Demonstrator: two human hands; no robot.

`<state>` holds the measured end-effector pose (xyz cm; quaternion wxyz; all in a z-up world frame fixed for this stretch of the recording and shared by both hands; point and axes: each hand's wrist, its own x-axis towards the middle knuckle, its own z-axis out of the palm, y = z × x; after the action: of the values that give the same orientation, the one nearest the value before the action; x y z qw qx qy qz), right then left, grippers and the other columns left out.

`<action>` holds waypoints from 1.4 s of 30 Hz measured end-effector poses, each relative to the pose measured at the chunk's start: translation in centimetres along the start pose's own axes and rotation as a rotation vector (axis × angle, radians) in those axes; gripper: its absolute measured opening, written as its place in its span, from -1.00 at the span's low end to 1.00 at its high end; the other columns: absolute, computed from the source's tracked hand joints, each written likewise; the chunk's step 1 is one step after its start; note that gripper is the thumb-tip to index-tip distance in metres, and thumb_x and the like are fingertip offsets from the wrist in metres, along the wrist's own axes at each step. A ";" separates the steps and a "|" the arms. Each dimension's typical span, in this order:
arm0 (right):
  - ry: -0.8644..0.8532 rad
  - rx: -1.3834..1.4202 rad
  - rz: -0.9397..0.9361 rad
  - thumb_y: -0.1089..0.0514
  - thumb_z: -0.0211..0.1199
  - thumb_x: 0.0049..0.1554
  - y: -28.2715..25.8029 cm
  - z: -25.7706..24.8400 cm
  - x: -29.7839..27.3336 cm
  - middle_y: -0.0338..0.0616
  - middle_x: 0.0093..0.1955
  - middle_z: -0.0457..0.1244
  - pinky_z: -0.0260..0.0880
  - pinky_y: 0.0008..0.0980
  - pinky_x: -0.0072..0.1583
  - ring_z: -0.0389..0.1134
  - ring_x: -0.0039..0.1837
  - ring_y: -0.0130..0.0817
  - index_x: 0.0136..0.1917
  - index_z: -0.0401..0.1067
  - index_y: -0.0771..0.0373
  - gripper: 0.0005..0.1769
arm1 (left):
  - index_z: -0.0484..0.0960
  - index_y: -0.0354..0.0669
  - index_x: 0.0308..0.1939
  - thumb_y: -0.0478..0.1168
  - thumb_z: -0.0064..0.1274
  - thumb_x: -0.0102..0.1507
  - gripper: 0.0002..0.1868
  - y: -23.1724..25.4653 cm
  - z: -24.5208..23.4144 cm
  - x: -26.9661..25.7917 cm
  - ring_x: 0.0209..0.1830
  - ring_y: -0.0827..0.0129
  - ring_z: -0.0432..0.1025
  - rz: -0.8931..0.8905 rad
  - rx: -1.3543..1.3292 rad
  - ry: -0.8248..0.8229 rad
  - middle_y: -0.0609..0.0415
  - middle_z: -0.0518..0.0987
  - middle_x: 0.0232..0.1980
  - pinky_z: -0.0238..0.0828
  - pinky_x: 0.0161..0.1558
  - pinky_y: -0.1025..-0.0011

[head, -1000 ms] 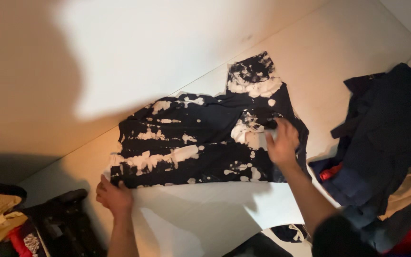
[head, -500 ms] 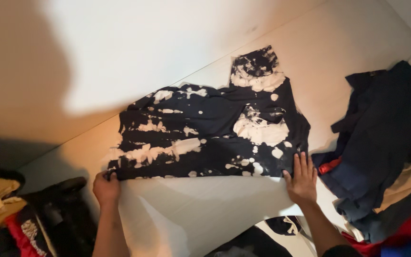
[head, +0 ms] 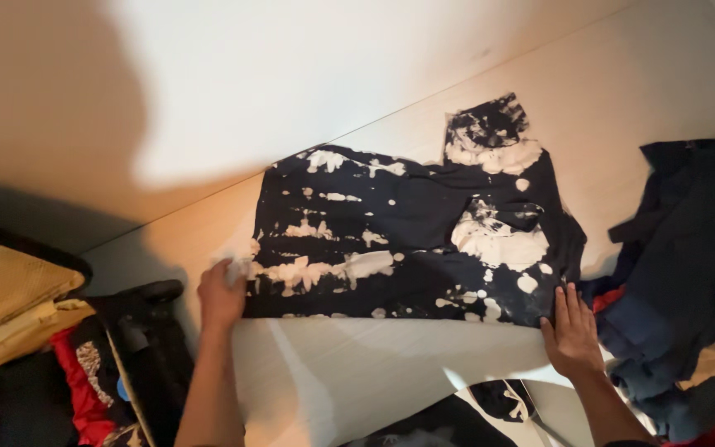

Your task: The person folds a pair of grey leggings and a patterned t-shirt before placing them into an open suitcase.

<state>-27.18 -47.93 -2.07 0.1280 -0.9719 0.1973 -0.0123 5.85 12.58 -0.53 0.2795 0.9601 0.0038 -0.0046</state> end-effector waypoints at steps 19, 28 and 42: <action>0.023 0.094 0.109 -0.25 0.02 0.22 -6.3 1.6 5.3 0.04 0.72 -0.24 -0.31 0.18 0.56 -0.35 0.72 0.15 0.67 -0.10 0.03 -0.14 | 0.16 0.50 0.54 0.22 -0.25 0.37 -0.38 6.6 3.6 1.5 0.69 0.01 -0.24 0.358 0.336 -0.207 0.15 -0.08 0.70 -0.32 0.52 -0.13; -0.081 0.036 -0.078 -0.26 -0.02 0.22 -8.9 0.6 9.3 0.00 0.72 -0.28 -0.35 0.09 0.56 -0.39 0.71 0.04 0.66 -0.16 -0.02 -0.15 | 0.14 0.48 0.55 0.29 -0.40 0.37 -0.36 3.0 1.2 -4.2 0.69 0.01 -0.31 0.101 0.410 -0.142 0.15 -0.14 0.70 -0.42 0.52 -0.13; -0.036 0.131 -0.240 -0.21 0.08 0.22 -6.7 0.3 15.9 0.06 0.68 -0.13 -0.15 0.12 0.53 -0.19 0.67 0.15 0.61 0.03 0.11 -0.20 | 0.39 0.23 0.45 0.15 -0.17 0.40 -0.46 3.2 0.7 -7.8 0.64 -0.21 -0.14 0.101 0.246 -0.009 -0.13 0.05 0.67 -0.20 0.53 -0.08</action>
<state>-9.93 -48.04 -1.10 0.1922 -0.9781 0.0763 -0.0229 -1.89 9.48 0.72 0.1595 0.9861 -0.0464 0.0047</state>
